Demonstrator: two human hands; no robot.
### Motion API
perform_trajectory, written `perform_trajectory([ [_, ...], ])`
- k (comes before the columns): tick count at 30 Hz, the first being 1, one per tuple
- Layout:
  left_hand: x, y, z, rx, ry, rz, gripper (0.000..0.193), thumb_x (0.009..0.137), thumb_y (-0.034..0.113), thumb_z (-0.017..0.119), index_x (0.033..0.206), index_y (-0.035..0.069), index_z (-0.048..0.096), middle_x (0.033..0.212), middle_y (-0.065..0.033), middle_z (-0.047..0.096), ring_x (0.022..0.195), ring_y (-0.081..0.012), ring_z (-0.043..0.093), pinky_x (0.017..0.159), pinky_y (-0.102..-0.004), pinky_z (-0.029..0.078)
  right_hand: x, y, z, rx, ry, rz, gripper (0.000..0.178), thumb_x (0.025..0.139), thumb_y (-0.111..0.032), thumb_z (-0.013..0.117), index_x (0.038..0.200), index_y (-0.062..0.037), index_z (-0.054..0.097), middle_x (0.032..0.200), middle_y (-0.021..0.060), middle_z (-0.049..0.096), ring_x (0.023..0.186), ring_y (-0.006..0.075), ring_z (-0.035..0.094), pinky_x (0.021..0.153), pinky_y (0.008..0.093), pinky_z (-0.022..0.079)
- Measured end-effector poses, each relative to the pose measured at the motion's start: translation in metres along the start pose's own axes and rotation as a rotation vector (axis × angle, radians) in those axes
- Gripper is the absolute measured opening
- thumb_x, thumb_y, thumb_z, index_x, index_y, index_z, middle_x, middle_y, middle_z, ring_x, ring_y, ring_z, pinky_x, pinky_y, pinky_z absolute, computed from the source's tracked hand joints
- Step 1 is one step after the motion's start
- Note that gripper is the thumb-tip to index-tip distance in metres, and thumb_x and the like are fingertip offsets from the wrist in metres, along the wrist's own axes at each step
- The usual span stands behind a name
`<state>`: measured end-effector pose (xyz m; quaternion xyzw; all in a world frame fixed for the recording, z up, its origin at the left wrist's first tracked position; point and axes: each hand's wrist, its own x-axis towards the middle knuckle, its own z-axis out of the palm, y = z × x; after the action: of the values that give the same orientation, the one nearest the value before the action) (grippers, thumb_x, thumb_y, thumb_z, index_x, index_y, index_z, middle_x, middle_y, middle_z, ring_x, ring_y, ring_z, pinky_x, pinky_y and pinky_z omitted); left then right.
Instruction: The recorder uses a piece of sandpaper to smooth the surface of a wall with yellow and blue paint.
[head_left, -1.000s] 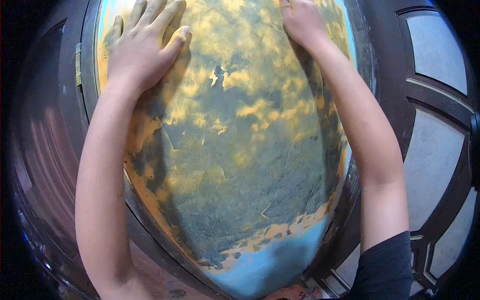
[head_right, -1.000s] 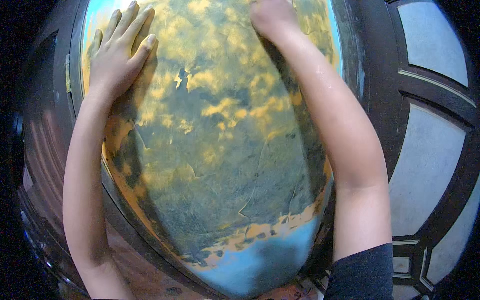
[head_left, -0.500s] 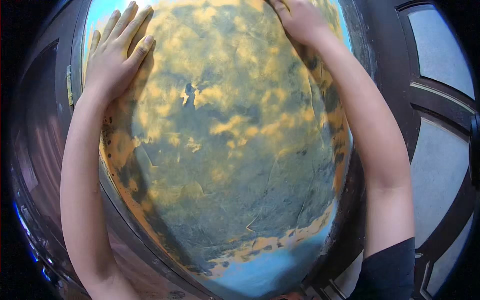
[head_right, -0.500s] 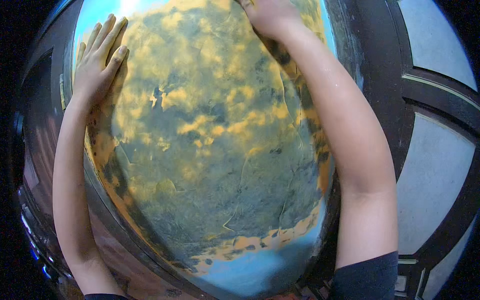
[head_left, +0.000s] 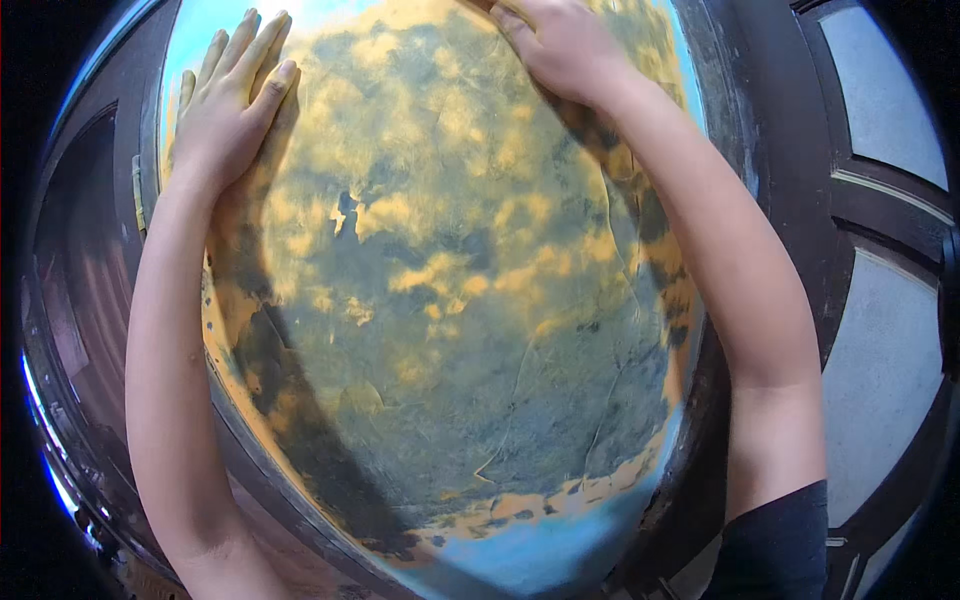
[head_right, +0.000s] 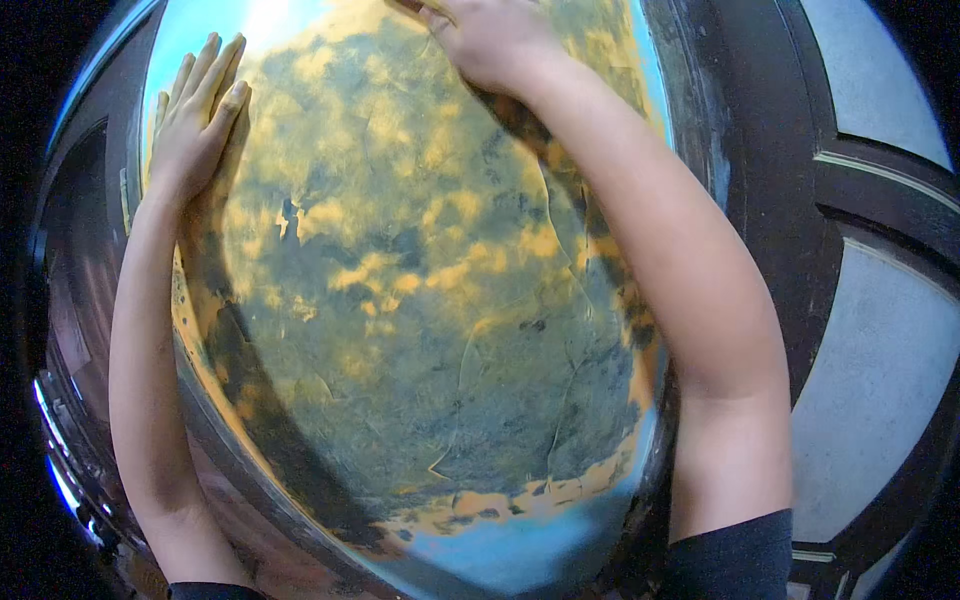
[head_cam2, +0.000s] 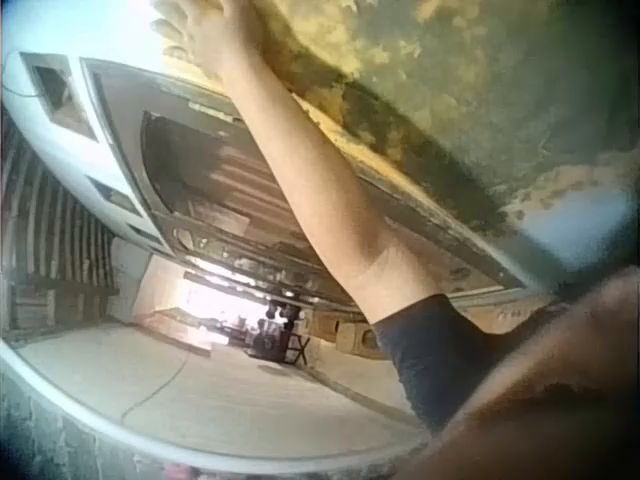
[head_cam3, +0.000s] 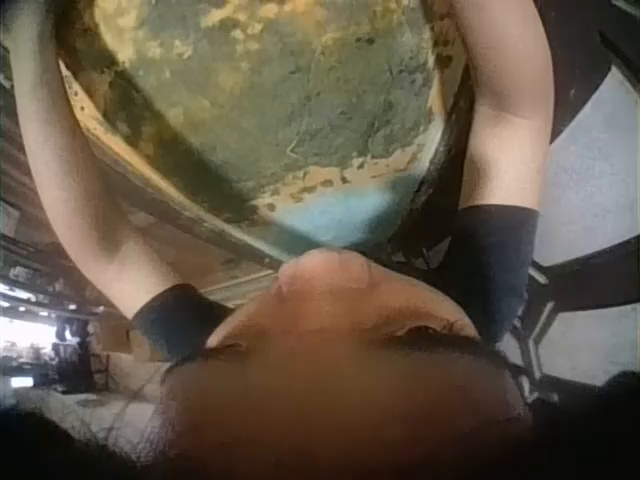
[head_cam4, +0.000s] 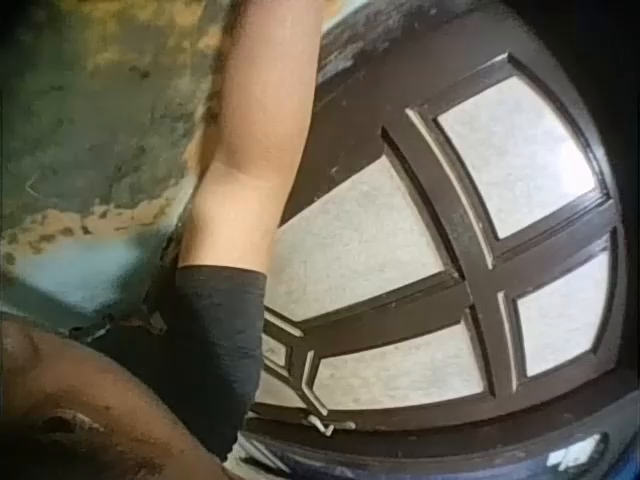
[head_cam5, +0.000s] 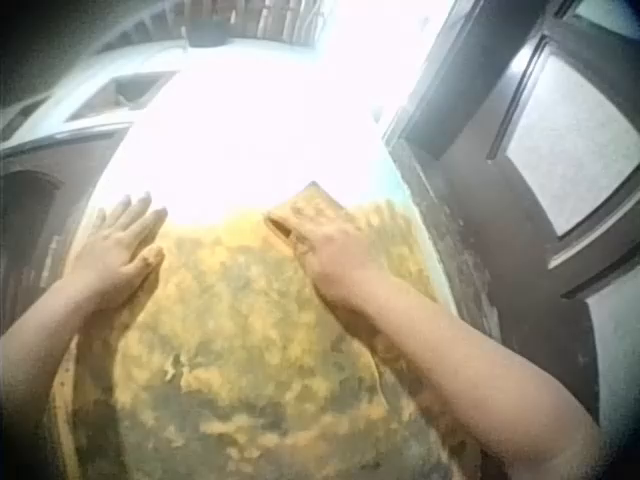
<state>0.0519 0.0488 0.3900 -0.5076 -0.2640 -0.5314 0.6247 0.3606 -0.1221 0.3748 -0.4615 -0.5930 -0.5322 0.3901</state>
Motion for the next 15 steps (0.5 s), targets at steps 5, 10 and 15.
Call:
perform_trajectory([
  [5, 0.000, 0.005, -0.012, -0.094, -0.052, -0.051, 0.055, 0.099, 0.062, 0.035, 0.151, 0.044, 0.034, 0.163, 0.0062, 0.023, 0.152, -0.0227, 0.015, 0.124, -0.0492, 0.011, -0.013, 0.004, -0.033, 0.264, 0.035, 0.233, 0.042, 0.104, -0.026, 0.042, 0.145, -0.0202, 0.050, 0.153, 0.0138, 0.043, 0.143, 0.0344, 0.034, 0.119, 0.0413, 0.026],
  [10, 0.001, 0.008, -0.011, -0.079, -0.045, -0.055, 0.055, 0.100, 0.060, 0.034, 0.152, 0.042, 0.034, 0.163, 0.0053, 0.023, 0.152, -0.0227, 0.016, 0.123, -0.0494, 0.011, -0.014, 0.032, -0.007, 0.299, 0.118, 0.219, 0.044, 0.103, -0.025, 0.041, 0.146, -0.0193, 0.049, 0.153, 0.0154, 0.042, 0.144, 0.0343, 0.032, 0.120, 0.0406, 0.024],
  [15, 0.003, 0.008, -0.008, -0.132, -0.030, -0.050, 0.056, 0.099, 0.060, 0.034, 0.152, 0.041, 0.034, 0.163, 0.0057, 0.024, 0.152, -0.0222, 0.016, 0.123, -0.0502, 0.010, -0.004, 0.065, -0.002, -0.012, 0.101, 0.155, 0.049, 0.101, -0.022, 0.039, 0.151, -0.0208, 0.040, 0.157, 0.0167, 0.034, 0.146, 0.0349, 0.027, 0.121, 0.0411, 0.020],
])
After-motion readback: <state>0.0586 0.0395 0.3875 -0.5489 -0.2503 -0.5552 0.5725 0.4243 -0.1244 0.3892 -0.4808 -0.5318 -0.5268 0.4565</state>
